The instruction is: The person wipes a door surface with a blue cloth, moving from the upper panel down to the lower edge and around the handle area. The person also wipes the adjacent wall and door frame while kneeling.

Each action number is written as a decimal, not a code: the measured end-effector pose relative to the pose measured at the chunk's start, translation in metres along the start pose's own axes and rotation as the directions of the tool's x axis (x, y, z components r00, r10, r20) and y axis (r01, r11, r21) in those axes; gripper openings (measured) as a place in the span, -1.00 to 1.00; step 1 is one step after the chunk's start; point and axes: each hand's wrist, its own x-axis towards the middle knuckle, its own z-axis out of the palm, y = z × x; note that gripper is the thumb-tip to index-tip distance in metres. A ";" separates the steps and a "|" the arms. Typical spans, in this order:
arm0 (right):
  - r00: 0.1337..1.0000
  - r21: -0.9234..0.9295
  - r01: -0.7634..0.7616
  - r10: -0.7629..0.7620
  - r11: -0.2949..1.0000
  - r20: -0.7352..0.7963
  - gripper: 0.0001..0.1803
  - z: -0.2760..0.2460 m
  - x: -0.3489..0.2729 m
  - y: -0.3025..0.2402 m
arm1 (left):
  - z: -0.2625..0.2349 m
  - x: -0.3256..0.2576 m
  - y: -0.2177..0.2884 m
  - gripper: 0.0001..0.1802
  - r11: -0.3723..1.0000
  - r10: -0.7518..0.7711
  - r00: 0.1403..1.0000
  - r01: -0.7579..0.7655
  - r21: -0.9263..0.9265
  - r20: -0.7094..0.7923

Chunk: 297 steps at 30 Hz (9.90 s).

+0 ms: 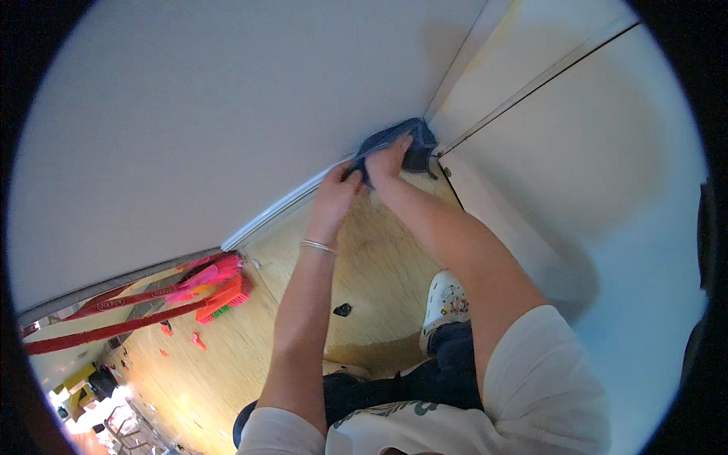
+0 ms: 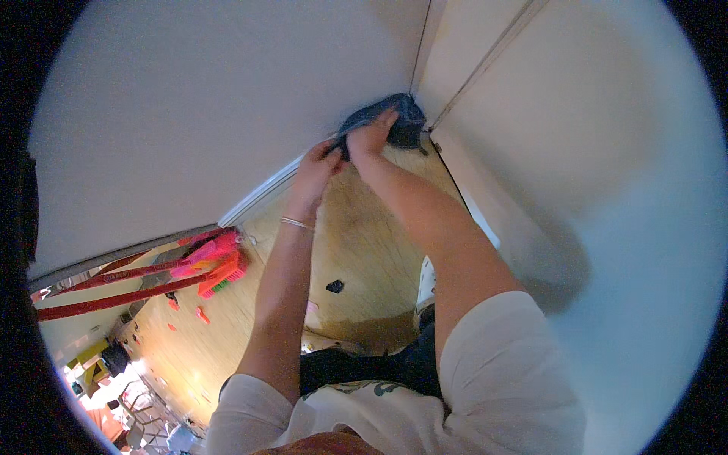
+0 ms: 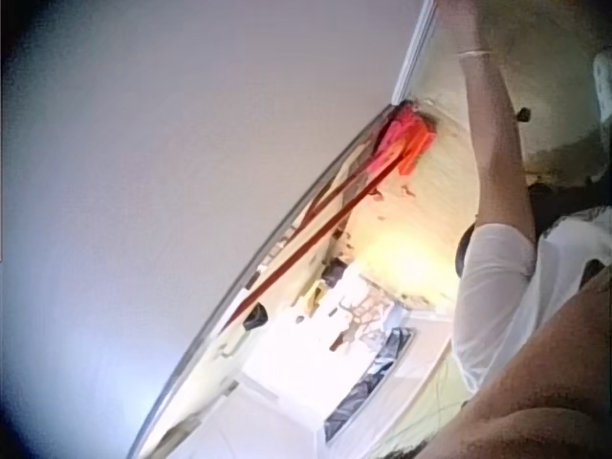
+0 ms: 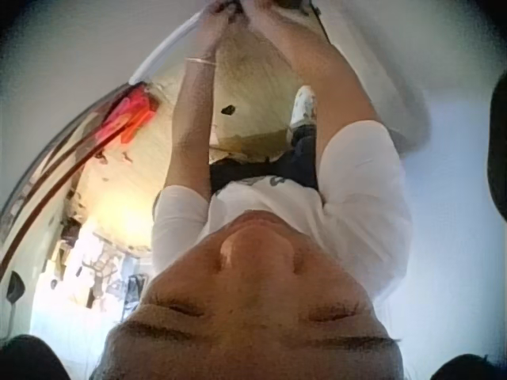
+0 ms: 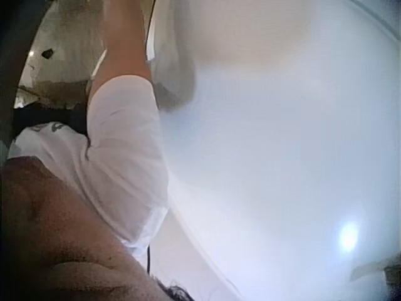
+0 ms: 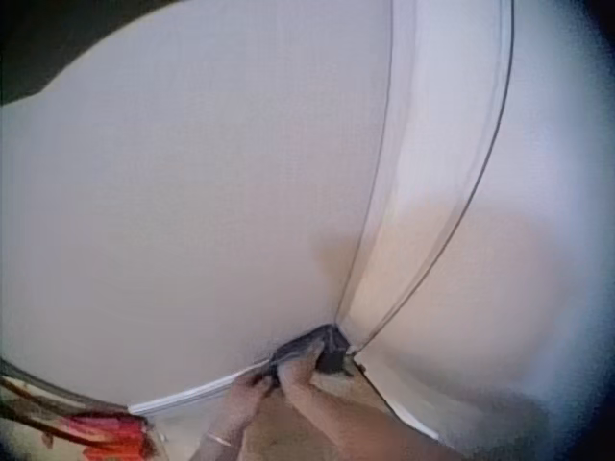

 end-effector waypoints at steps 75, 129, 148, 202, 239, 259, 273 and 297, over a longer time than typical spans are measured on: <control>0.725 0.262 -0.568 0.324 0.780 0.608 -0.69 0.074 -0.093 0.010 | -0.043 0.005 -0.055 -0.65 0.602 -0.412 0.702 -0.269 -0.752 -0.581; -0.079 0.127 0.991 -0.973 -0.052 0.216 -0.50 0.000 -0.136 -0.210 | -0.123 -0.086 0.116 -0.64 0.755 0.655 0.377 -0.282 0.592 -0.655; -0.021 -0.153 0.978 -0.790 -0.145 0.613 -0.73 0.024 -0.092 -0.084 | -0.125 -0.071 0.004 -0.46 0.600 0.591 0.653 0.037 0.799 -0.474; 0.349 -0.569 0.680 -0.887 0.462 -0.304 -0.23 -0.202 0.006 -0.300 | 0.036 -0.079 0.277 -0.47 0.019 0.927 0.369 -0.215 0.976 0.063; -0.164 -0.347 0.922 -0.985 -0.173 0.055 -0.56 -0.077 -0.126 -0.369 | -0.145 -0.169 0.309 -0.29 0.419 0.897 0.191 -0.073 0.905 -0.400; -0.246 -0.219 0.948 -0.969 -0.232 -0.037 -0.63 -0.058 -0.185 -0.439 | -0.211 -0.208 0.378 -0.07 0.303 0.953 0.018 0.019 0.953 -0.303; -0.240 -0.223 0.942 -0.968 -0.250 0.073 -0.53 -0.177 -0.225 -0.662 | -0.216 -0.280 0.585 0.02 0.368 0.930 -0.014 0.052 0.928 -0.368; 0.255 -0.189 0.960 -0.921 0.206 0.295 -0.48 -0.247 -0.236 -0.704 | -0.213 -0.356 0.676 -0.41 0.141 0.843 0.518 0.047 0.989 -0.145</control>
